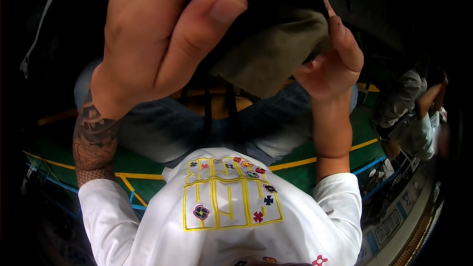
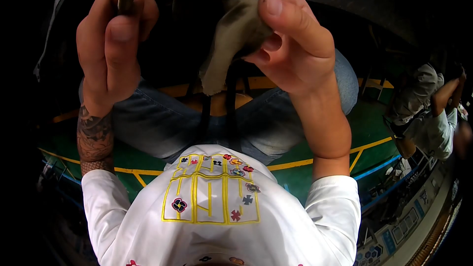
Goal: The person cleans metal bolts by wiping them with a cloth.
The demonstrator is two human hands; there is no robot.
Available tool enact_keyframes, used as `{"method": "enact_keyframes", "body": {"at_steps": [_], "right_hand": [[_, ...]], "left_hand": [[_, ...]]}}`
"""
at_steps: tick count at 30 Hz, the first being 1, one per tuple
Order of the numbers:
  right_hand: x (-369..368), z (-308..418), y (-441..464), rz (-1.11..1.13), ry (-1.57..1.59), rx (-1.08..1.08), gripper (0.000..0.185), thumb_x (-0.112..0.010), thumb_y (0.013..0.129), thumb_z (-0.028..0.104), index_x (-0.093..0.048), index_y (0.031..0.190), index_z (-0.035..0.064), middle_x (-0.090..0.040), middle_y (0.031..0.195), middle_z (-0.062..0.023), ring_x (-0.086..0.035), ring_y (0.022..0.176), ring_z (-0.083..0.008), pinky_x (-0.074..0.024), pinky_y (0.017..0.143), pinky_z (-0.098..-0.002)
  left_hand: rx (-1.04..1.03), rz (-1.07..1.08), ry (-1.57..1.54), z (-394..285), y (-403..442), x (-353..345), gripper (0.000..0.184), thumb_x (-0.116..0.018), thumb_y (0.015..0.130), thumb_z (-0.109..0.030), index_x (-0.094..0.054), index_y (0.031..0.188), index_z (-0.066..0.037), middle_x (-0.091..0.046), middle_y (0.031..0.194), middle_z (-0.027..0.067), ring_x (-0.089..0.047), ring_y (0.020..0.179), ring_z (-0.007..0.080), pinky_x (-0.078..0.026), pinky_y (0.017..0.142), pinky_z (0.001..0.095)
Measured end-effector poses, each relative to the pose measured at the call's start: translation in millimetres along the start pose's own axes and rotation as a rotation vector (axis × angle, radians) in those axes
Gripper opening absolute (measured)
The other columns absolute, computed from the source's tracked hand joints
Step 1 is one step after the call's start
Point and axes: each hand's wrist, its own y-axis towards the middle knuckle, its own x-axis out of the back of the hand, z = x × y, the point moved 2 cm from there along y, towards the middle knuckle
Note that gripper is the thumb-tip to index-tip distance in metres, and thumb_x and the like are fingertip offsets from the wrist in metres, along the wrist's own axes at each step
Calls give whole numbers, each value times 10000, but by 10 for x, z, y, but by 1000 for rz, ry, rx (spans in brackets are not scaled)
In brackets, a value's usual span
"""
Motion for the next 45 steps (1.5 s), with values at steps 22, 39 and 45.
{"method": "enact_keyframes", "body": {"at_steps": [22, 39, 45], "right_hand": [[-281, 26, 194, -353, -355, -198, 350, -503, 842, 151, -417, 1148, 5, -612, 1011, -146, -613, 819, -172, -496, 745, -255], [-361, 38, 87, -185, -772, -193, 244, -697, 741, 183, -544, 847, 25, -516, 690, 37, -438, 592, -19, -340, 514, -179], [-416, 36, 44, -198, -826, -295, 307, -665, 678, 217, -562, 868, -1, -531, 727, -3, -467, 627, -70, -365, 564, -210]], "left_hand": [[-132, 96, 72, -82, 335, -34, 271, -602, 735, -3, -471, 972, 19, -548, 830, 105, -565, 749, 231, -432, 691, 306], [390, -64, -796, -140, 207, -59, 204, -516, 824, 48, -345, 837, -64, -572, 817, 101, -509, 719, 82, -417, 643, 223], [547, -60, -773, -250, 246, 35, 208, -510, 830, 53, -342, 845, -69, -571, 828, 96, -529, 758, 87, -437, 676, 223]]}}
